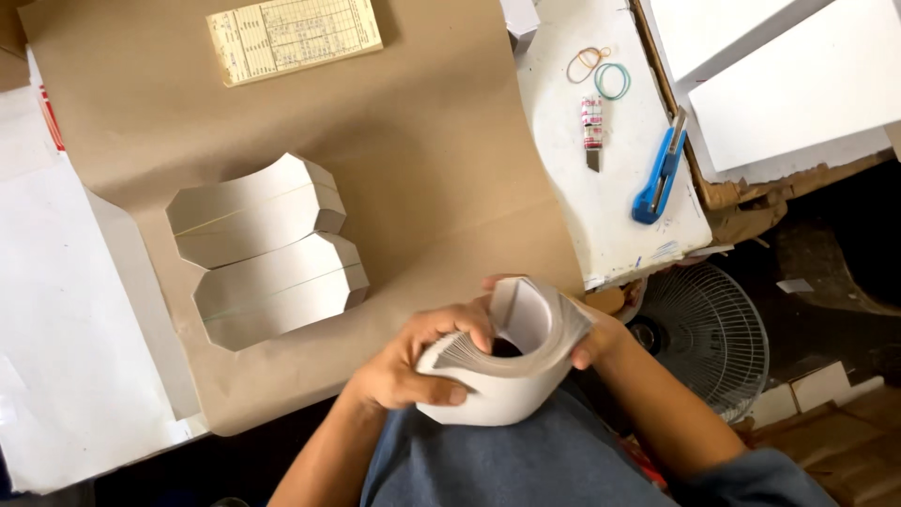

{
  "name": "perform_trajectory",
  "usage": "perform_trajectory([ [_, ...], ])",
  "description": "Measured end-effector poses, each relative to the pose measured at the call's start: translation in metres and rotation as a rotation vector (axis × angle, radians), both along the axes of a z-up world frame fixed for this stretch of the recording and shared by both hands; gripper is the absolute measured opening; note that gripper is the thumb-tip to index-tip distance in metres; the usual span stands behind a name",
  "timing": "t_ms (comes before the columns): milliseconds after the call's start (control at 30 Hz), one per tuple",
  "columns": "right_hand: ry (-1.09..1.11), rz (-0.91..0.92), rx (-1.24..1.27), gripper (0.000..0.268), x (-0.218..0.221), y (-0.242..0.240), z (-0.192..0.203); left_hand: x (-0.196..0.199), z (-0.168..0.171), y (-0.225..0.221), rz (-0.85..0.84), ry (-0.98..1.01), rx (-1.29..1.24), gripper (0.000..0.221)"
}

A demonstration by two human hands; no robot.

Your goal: The person takes stacks of paper from a box, bends them by hand, and secures each stack with a rubber band before arranging them in rows on brown paper.

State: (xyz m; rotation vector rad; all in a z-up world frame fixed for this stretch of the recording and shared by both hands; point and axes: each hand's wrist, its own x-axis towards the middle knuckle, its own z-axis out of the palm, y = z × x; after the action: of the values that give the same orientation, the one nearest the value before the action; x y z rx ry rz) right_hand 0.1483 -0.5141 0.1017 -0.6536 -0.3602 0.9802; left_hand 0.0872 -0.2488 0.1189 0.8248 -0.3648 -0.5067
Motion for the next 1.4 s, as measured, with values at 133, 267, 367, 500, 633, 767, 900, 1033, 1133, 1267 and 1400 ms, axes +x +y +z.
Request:
perform_trajectory([
  [133,-0.186,-0.073,-0.099,0.103,0.041,-0.024,-0.028,0.014,-0.019,0.005,0.149,-0.104,0.287,0.048],
  [267,-0.831,-0.282,-0.608,0.111,0.068,-0.044,-0.026,0.017,-0.050,-0.012,0.561,-0.322,0.947,0.059],
  [367,-1.051,-0.253,-0.777,0.118,0.079,-0.045,-0.028,0.024,-0.066,-0.018,0.735,-0.453,1.079,0.086],
  [500,-0.860,-0.363,-0.637,0.117,0.073,-0.034,-0.043,0.021,-0.079,-0.026,0.826,-0.316,0.847,0.110],
  [633,-0.778,-0.390,-0.521,0.114,0.071,-0.019,-0.049,0.027,-0.078,-0.034,0.898,-0.180,0.602,0.105],
  [767,-0.979,-0.366,-0.645,0.108,0.066,-0.028,-0.053,0.012,-0.086,-0.032,0.884,-0.148,0.737,0.103],
  [900,-0.826,-0.449,-0.663,0.105,0.057,-0.013,-0.051,0.016,-0.092,-0.048,0.971,-0.123,0.648,0.106],
  [1033,-0.823,-0.441,-0.538,0.104,0.064,-0.008,-0.056,0.017,-0.094,-0.046,1.068,-0.127,0.482,0.111],
  [1133,-0.726,-0.389,-0.506,0.101,0.063,-0.011,-0.062,0.007,-0.101,-0.041,0.982,-0.065,0.457,0.110],
  [1267,-0.730,-0.436,-0.574,0.095,0.056,-0.012,-0.060,0.005,-0.099,-0.044,0.974,-0.036,0.511,0.108],
  [1400,-0.724,-0.499,-0.584,0.091,0.051,-0.001,-0.058,0.008,-0.101,-0.055,1.067,-0.064,0.539,0.111],
])
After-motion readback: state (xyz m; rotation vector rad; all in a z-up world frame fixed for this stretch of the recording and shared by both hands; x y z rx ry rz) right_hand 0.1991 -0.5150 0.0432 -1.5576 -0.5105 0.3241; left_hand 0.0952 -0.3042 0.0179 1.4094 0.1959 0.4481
